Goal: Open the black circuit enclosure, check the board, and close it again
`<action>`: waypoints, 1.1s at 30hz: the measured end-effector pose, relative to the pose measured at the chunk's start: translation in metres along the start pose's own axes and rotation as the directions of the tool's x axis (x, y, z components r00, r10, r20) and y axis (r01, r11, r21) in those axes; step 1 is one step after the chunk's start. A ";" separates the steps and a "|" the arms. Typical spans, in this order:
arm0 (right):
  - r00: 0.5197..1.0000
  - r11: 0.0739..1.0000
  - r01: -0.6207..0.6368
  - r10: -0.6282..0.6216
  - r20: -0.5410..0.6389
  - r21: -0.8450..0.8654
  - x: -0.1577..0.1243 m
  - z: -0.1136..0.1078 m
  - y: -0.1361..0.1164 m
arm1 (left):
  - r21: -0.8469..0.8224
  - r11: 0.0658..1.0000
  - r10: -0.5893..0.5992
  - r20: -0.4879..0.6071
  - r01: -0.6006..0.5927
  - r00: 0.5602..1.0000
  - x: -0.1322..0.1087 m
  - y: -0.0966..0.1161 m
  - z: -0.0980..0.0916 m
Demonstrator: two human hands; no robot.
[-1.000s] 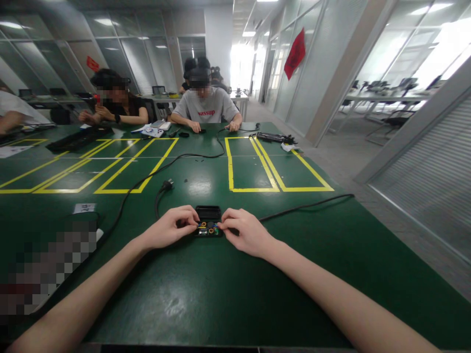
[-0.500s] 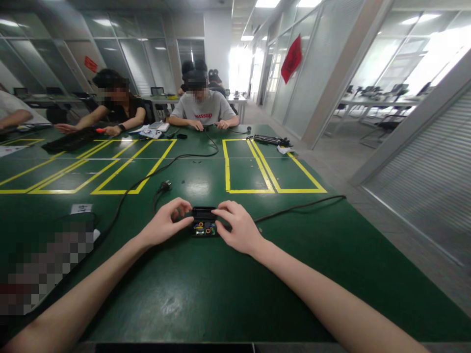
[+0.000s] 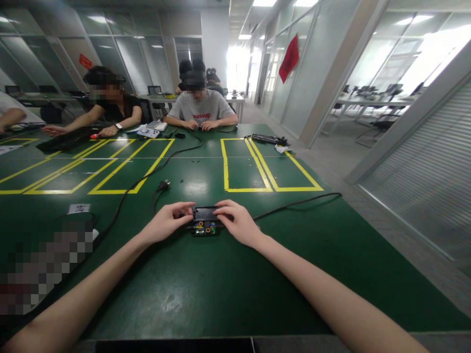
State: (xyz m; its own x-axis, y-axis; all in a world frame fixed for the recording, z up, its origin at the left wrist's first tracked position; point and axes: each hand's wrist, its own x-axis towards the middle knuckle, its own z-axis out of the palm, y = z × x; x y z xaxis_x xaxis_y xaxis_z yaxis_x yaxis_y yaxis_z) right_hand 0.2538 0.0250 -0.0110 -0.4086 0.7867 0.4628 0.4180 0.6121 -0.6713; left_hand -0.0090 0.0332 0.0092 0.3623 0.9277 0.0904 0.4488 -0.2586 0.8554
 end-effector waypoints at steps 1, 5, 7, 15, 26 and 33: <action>1.000 0.999 -0.010 0.011 -0.005 0.039 0.000 0.000 0.000 | -0.026 1.000 -0.012 0.010 0.012 1.000 0.000 0.000 -0.001; 0.997 0.978 -0.067 0.070 -0.009 0.195 -0.001 0.001 -0.001 | -0.073 0.996 -0.041 0.030 0.043 0.999 0.001 0.002 -0.001; 0.997 0.971 -0.073 0.079 -0.018 0.229 -0.002 0.002 -0.001 | -0.082 0.996 -0.046 0.028 0.048 0.999 0.001 0.002 0.000; 0.995 0.976 -0.102 0.099 0.028 0.194 0.001 0.003 0.002 | -0.099 0.994 -0.049 0.053 0.054 0.997 0.001 0.004 -0.001; 0.988 0.958 -0.153 0.144 0.057 0.242 0.002 0.002 -0.003 | -0.099 0.994 -0.035 0.046 0.040 0.998 -0.001 0.008 0.000; 0.991 0.957 -0.132 0.121 0.061 0.258 0.001 -0.001 -0.005 | -0.094 0.995 -0.035 0.071 0.042 0.997 -0.002 0.011 -0.002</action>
State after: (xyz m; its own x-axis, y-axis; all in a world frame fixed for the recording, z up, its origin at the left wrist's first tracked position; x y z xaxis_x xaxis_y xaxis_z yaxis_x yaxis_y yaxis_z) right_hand 0.2516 0.0225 -0.0065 -0.4037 0.8484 0.3425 0.2446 0.4608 -0.8531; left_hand -0.0062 0.0291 0.0193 0.4030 0.9149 0.0239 0.3848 -0.1931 0.9026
